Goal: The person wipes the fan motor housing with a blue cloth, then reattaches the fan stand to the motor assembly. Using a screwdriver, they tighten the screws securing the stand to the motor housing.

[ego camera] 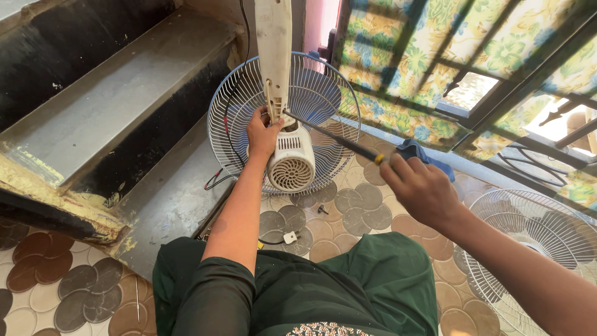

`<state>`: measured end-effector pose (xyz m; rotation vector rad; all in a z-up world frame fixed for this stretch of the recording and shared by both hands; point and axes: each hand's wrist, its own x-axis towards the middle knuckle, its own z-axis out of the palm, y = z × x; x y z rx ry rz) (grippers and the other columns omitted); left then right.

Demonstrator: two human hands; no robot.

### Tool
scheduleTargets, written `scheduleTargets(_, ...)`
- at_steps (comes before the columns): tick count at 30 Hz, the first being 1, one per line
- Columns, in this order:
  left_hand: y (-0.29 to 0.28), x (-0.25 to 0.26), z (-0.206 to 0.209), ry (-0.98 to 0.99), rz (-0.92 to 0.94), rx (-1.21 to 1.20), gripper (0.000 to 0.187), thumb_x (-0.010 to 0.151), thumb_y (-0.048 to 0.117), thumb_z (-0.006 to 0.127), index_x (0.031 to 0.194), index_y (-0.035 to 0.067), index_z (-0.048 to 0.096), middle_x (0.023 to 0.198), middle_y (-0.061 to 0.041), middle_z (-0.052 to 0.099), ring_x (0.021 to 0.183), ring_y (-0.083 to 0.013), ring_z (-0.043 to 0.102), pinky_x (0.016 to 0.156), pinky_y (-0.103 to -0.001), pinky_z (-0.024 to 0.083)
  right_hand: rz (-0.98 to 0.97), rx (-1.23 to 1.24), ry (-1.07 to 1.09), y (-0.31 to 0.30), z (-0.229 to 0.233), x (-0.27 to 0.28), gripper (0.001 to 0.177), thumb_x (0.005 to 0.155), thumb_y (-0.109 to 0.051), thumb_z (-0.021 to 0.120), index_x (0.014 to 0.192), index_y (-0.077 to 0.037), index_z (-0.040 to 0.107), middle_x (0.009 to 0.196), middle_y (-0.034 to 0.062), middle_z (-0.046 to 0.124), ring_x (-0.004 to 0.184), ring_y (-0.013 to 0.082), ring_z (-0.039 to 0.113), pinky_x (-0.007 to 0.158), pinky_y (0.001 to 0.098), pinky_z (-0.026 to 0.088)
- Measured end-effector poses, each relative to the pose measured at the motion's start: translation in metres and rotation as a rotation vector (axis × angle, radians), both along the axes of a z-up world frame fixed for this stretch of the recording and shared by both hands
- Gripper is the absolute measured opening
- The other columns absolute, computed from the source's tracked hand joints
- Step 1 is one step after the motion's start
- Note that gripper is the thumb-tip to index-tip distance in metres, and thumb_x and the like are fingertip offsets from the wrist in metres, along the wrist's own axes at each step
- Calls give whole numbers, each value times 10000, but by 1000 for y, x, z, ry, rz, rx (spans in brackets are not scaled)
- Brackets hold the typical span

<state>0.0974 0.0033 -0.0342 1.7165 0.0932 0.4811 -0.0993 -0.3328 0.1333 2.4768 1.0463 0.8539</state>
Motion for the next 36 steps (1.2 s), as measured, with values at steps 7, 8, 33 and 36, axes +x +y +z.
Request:
scheduleTargets(7,-2,6,-5,2,18,-33,527,814,66,801,1290,-23,593,1113,-173,769,1007,-229,756,858,-338,592,-165,459,340,-4,-13,16,277,927,-202,747,1171,-74,718,1017,55,721,691,159,639,564,313,508)
scheduleTargets(8,-3,6,-6,9,19,-46,521,814,64,797,1286,-25,594,1107,-171,773,1000,-230,760,857,-337,596,-317,783,718,-8,-16,24,283,914,-211,757,1166,-87,721,1025,74,750,683,142,652,567,291,520)
scheduleTargets(33,1,14,-30,-88,68,14,510,811,88,815,1265,-11,606,1112,-184,763,1031,-270,753,874,-369,583,-623,654,1103,-1,96,95,406,876,-477,739,1153,-180,724,905,108,809,729,268,744,591,380,550)
scheduleTargets(36,8,32,-37,-95,146,18,509,786,97,830,1242,-6,630,1081,-180,772,990,-274,764,873,-370,577,-131,267,513,6,77,98,665,614,-470,931,1092,-84,676,955,118,751,851,299,713,653,399,549)
